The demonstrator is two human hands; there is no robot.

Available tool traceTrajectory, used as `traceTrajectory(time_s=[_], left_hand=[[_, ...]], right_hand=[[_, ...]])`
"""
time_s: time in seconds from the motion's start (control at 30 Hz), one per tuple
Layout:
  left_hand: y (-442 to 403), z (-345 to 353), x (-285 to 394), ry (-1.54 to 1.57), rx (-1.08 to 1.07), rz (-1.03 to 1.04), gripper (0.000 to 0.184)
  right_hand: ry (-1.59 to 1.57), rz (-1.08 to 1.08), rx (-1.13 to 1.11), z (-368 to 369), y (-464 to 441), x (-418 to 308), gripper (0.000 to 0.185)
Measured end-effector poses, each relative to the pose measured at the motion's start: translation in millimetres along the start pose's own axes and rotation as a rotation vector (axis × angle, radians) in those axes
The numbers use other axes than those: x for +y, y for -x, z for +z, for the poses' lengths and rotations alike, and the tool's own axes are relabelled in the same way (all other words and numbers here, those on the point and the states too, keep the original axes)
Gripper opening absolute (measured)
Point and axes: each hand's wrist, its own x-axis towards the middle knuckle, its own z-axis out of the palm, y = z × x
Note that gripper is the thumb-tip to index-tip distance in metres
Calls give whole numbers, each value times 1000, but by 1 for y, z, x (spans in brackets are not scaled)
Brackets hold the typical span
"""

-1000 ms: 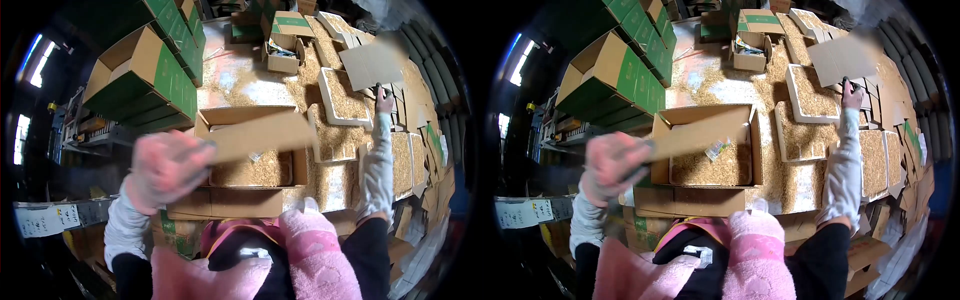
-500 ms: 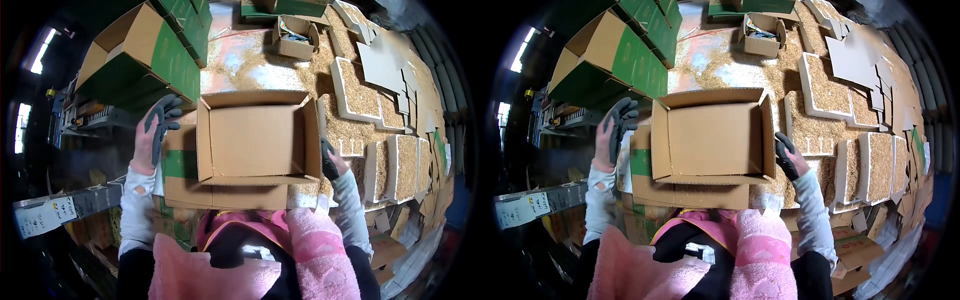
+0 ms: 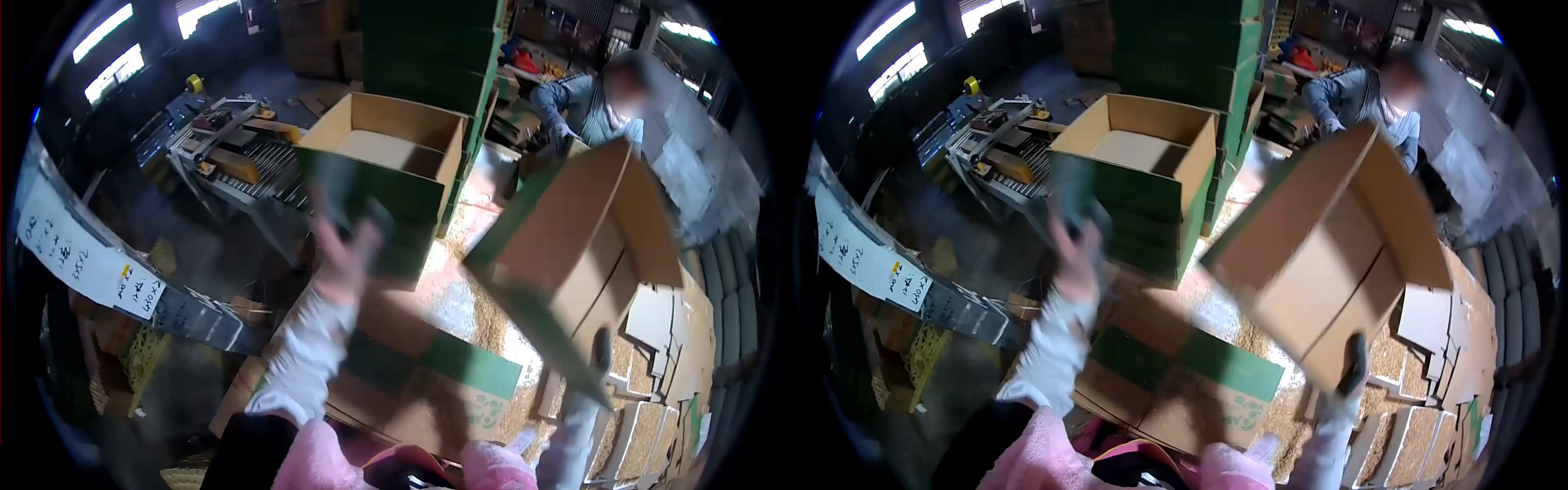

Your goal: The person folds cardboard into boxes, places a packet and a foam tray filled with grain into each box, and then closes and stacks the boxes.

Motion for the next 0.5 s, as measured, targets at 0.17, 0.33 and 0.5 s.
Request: traceTrajectory(time_s=[0.17, 0.33, 0.5], left_hand=[[-130, -107, -94, 79, -148, -51, 60], [-126, -114, -124, 103, -86, -1, 60], [-42, -238, -168, 70, -164, -467, 52]], right_hand=[[-118, -323, -120, 110, -149, 11, 54], [581, -332, -455, 259, -196, 63, 48], [1008, -864, -258, 198, -77, 97, 43]])
